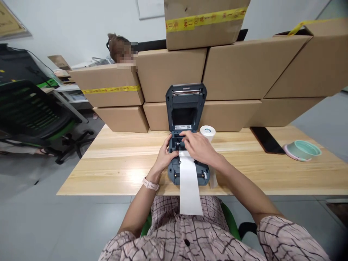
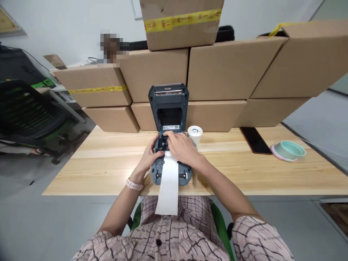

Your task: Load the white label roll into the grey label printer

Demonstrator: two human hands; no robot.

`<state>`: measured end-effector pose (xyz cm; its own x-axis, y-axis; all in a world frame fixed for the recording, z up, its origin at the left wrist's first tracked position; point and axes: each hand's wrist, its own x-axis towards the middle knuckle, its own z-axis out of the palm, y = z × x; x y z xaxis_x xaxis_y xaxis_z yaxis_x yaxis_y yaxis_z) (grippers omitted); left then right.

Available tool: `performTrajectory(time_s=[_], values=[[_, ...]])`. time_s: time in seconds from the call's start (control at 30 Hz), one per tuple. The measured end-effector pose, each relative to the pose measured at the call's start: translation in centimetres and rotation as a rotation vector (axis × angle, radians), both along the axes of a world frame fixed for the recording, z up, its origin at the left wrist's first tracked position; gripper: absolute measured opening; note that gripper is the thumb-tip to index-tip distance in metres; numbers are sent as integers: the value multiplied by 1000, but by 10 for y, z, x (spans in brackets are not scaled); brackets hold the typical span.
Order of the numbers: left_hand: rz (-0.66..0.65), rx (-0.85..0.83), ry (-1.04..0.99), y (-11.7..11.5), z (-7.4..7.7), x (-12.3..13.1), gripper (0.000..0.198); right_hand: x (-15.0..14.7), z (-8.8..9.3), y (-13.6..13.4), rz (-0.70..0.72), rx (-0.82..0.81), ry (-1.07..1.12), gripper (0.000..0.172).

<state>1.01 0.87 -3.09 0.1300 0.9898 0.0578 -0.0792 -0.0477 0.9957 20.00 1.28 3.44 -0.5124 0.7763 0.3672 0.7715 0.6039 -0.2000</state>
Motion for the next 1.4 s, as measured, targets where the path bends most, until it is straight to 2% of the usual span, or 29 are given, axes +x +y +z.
performTrajectory(time_s=[0.13, 0.3, 0.4, 0.57, 0.63, 0.7, 0.8, 0.87, 0.97, 1.07, 1.17, 1.27, 1.33, 1.4], values=[[15, 63, 24, 3, -6, -2, 94, -6, -8, 2, 87, -105, -198, 50], [-57, 78, -30, 5, -10, -11, 98, -7, -5, 7, 170, -206, -314, 64], [-101, 62, -39, 6, -9, -17, 102, -7, -3, 6, 177, -244, -330, 61], [-88, 77, -15, 5, -8, -19, 96, 3, 2, 10, 216, -294, -307, 51], [-86, 80, -19, 5, -9, -19, 93, 10, 7, 14, 292, -352, -262, 50], [-93, 89, -31, 4, -9, -19, 91, 19, 13, 16, 434, -451, -153, 51], [-95, 109, -33, 2, -7, -19, 88, 41, 19, 14, 651, -610, 109, 52], [-88, 108, -25, 0, -5, -18, 85, 67, 16, 11, 684, -649, 329, 55], [-73, 87, -13, -3, -1, -16, 83, 118, -1, 7, 555, -573, 671, 53], [-59, 73, -11, -4, 1, -15, 83, 162, -24, 8, 339, -530, 806, 47], [-59, 72, -5, -3, 0, -16, 85, 179, -46, 12, 169, -561, 822, 52], [-65, 77, 3, -2, -1, -16, 86, 177, -62, 15, 92, -589, 804, 55], [-62, 75, 6, -2, -2, -17, 86, 178, -66, 16, 71, -433, 707, 53], [-56, 70, 5, -2, -3, -17, 87, 187, -66, 14, 9, -135, 611, 54]])
